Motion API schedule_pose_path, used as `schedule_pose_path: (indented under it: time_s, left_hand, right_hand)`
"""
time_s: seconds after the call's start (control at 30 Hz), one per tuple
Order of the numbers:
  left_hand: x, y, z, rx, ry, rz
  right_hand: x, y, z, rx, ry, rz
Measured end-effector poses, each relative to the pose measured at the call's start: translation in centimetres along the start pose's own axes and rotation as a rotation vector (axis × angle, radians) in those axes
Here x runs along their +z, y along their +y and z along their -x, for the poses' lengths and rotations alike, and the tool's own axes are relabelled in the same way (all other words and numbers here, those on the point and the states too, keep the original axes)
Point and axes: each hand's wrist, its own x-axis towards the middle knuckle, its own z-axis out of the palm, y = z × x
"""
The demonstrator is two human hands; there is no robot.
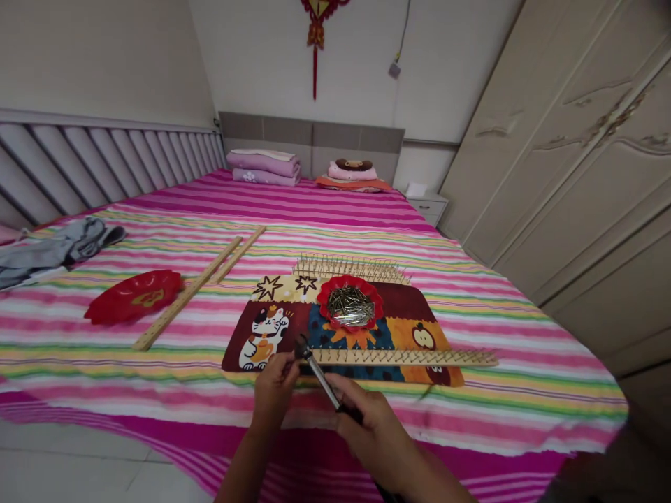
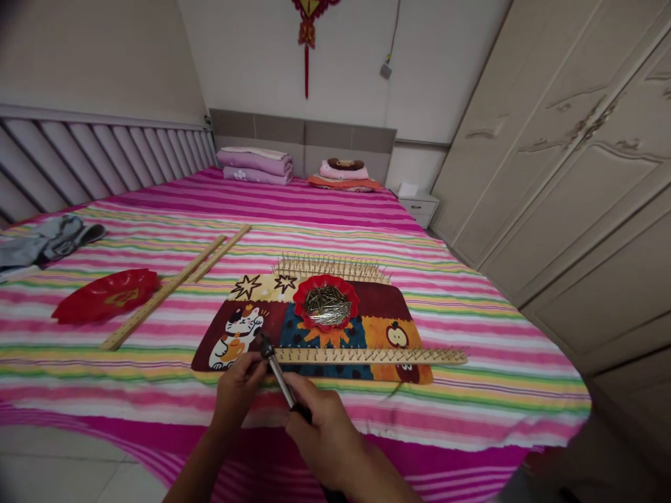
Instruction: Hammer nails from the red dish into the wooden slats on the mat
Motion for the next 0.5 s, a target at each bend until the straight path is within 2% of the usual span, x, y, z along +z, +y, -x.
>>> schedule_pose_path:
  time_s: [0.17, 0.27, 0.4, 0.5]
  left_hand:
    - [0.1, -0.3, 0.0, 0.01, 0.025, -0.022]
    - [0.0, -0.3, -0.1, 0.033, 0.033, 0.002]
    - [0.0, 0.1, -0.4, -0.002, 0.017, 0.02]
    - [-0.1, 0.6, -0.5, -0.052, 0.024, 0.036]
  right_hand:
    - [0.2, -0.5, 0.3, -0.036, 0.011, 0.038]
    - [0.1, -0.7, 0.9, 0.009, 0.0, -0.018]
    - [-1.2, -0.4, 3.1, 0.03, -0.045, -0.044]
    - [-1.9, 1.2, 5.5, 0.063, -0.029, -0.044]
